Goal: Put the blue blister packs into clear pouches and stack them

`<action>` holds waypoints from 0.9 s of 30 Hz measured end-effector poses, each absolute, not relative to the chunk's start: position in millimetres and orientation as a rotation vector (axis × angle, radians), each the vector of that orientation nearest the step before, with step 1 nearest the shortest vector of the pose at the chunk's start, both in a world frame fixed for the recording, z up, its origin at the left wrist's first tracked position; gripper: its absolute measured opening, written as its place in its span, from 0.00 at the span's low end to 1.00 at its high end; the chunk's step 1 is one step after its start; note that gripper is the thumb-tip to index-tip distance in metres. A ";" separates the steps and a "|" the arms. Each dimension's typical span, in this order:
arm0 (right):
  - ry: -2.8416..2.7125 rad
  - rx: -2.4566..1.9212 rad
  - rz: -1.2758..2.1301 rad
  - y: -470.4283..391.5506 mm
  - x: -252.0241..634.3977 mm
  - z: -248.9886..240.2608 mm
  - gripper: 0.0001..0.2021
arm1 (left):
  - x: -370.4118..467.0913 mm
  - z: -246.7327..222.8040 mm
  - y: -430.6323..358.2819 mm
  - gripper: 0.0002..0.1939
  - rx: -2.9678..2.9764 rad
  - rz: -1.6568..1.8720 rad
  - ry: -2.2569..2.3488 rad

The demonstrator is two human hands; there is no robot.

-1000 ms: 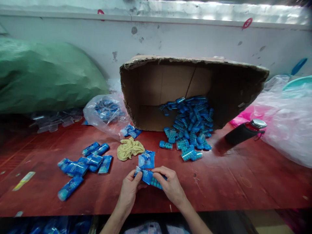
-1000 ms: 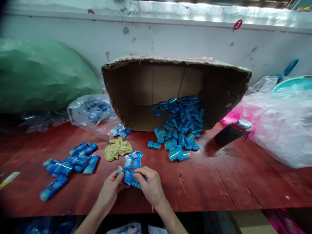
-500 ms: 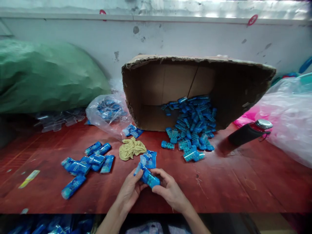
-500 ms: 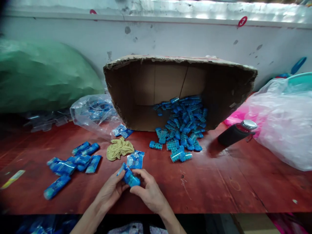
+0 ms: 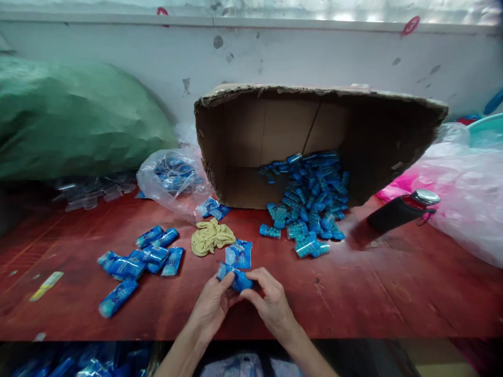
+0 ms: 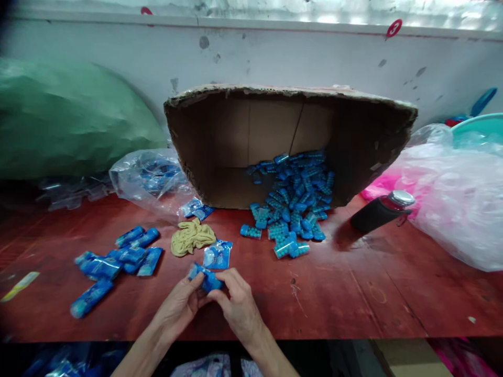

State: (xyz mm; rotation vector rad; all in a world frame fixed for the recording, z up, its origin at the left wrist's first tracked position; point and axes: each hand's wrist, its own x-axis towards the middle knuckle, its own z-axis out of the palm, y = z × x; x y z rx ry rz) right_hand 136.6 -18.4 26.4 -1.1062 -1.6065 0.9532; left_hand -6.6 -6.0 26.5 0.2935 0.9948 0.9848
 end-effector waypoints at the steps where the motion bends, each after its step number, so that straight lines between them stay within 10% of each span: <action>1: -1.616 -1.075 0.976 -19.0 136.9 29.7 0.09 | -8.1 25.9 -5.9 0.07 0.275 0.980 0.981; 12: -1.409 -0.905 1.571 -14.8 150.1 33.6 0.39 | -19.7 19.7 -3.9 0.12 0.313 0.784 0.583; 27: -1.147 -0.696 1.868 -11.8 153.2 18.9 0.32 | 2.3 26.4 -18.7 0.10 0.227 0.915 0.816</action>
